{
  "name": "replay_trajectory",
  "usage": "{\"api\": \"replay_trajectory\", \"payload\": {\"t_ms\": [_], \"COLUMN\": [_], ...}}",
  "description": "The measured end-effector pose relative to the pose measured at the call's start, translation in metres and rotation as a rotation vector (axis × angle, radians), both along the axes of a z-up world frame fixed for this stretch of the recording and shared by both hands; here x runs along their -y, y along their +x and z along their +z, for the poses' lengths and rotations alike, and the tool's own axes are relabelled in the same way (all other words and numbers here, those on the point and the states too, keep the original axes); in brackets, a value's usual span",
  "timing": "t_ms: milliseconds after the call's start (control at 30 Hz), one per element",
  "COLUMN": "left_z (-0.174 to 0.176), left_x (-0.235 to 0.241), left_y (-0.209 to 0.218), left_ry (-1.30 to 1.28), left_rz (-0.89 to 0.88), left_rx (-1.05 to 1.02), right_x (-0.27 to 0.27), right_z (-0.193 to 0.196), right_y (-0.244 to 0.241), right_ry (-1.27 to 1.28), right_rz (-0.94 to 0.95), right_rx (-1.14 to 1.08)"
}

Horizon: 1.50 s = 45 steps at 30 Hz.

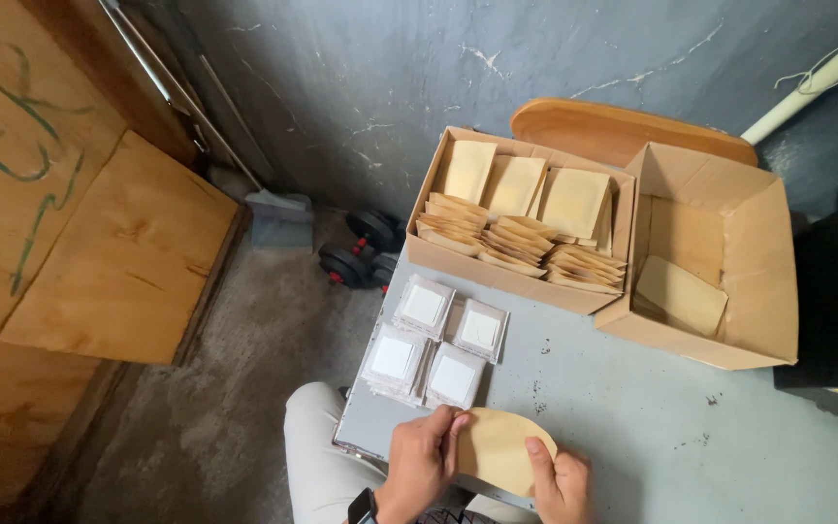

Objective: Packing small paper packets into cardboard boxes for storage or shipping

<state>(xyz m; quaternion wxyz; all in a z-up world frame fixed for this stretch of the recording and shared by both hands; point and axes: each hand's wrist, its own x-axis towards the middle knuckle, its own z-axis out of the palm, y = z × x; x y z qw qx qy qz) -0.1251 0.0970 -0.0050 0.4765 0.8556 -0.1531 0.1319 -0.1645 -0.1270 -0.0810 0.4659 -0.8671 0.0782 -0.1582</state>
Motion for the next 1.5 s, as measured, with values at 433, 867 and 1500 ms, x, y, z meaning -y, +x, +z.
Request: {"api": "replay_trajectory", "payload": {"t_ms": [433,867,1500], "left_z": [0.004,0.005,0.005], "left_x": [-0.008,-0.023,-0.029], "left_y": [0.007,0.006,-0.005], "left_ry": [-0.013,-0.149,0.141], "left_rz": [-0.101,0.01,0.164], "left_rx": [0.198,-0.07,0.261], "right_x": [-0.002,-0.009,-0.029], "right_z": [0.027,0.069,0.063], "right_y": [0.002,0.014,-0.001], "right_ry": [-0.015,-0.048,0.033], "right_rz": [0.114,0.209,0.018], "right_rx": [-0.068,0.067,-0.016]}}
